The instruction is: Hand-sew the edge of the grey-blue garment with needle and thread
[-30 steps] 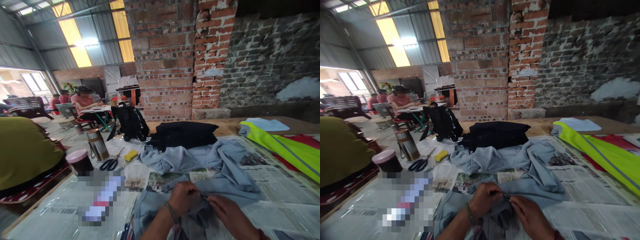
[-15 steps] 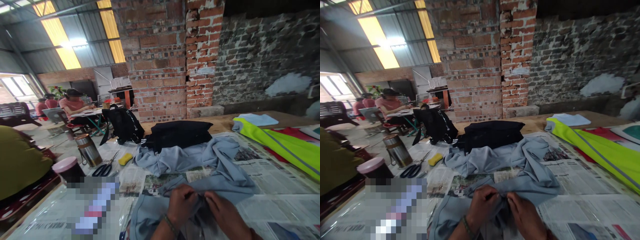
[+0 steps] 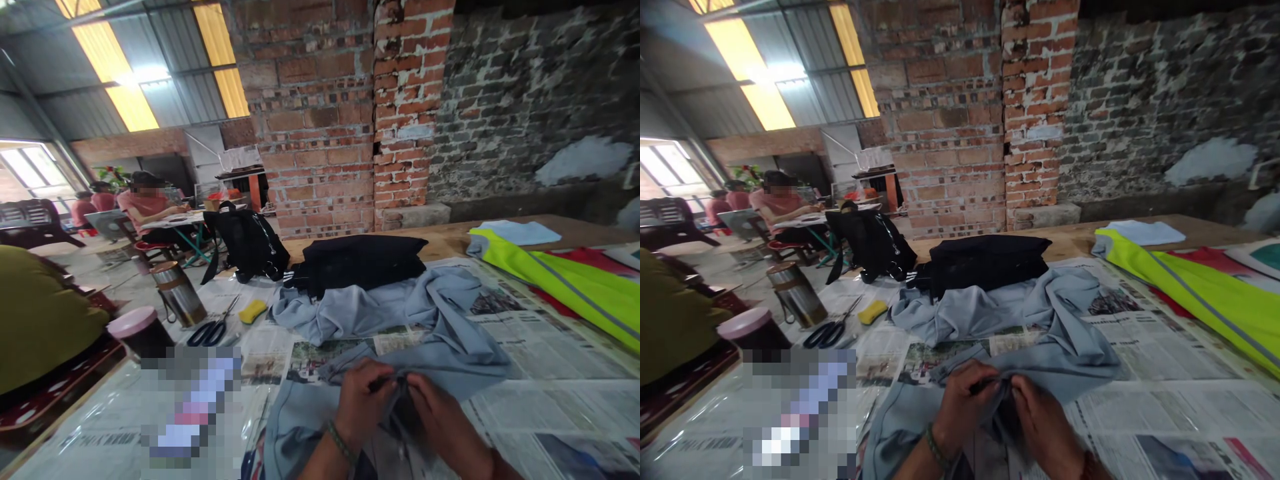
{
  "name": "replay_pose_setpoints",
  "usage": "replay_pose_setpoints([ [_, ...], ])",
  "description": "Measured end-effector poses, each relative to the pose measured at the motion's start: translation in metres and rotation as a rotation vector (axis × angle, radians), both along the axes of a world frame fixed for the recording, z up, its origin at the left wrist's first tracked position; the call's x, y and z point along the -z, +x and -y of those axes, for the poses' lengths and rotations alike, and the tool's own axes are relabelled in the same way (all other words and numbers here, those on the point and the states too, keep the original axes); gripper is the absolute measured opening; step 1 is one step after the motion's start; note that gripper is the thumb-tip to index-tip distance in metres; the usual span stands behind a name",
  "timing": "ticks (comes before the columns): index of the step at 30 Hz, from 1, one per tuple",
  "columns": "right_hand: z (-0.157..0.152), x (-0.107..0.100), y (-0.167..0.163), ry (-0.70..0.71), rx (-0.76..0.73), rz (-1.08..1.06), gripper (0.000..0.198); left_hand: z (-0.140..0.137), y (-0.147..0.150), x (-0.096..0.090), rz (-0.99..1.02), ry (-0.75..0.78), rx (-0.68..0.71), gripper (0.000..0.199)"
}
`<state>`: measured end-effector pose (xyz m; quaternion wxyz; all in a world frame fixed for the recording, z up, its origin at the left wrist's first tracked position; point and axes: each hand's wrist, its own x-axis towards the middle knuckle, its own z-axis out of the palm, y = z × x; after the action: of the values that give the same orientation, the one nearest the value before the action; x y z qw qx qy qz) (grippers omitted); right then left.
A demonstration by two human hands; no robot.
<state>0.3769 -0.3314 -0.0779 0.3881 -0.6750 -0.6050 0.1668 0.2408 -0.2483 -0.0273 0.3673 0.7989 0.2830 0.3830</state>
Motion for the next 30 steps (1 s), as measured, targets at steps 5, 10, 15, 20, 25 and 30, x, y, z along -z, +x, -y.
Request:
replay_pose_setpoints([
  [5,0.000,-0.005,-0.008,-0.019,-0.036,-0.162,0.031,0.001,-0.001,0.000,0.105,0.026,-0.014,0.016],
  [10,0.000,-0.007,-0.012,-0.035,-0.027,-0.245,0.030,0.002,0.000,0.000,0.121,0.050,-0.006,0.015],
  [15,-0.004,-0.013,-0.016,-0.027,-0.004,-0.306,0.031,0.003,0.001,0.001,0.108,0.037,0.036,0.015],
  [20,-0.010,-0.016,-0.022,0.033,0.034,-0.351,0.026,0.001,-0.003,0.004,0.075,0.048,0.076,0.016],
  [25,-0.017,-0.017,-0.026,0.004,-0.019,-0.489,0.020,0.000,-0.006,0.010,0.057,-0.075,-0.011,0.014],
  [30,-0.020,-0.010,-0.027,0.051,0.031,-0.370,0.015,0.003,-0.005,0.016,0.063,-0.210,-0.044,0.018],
])
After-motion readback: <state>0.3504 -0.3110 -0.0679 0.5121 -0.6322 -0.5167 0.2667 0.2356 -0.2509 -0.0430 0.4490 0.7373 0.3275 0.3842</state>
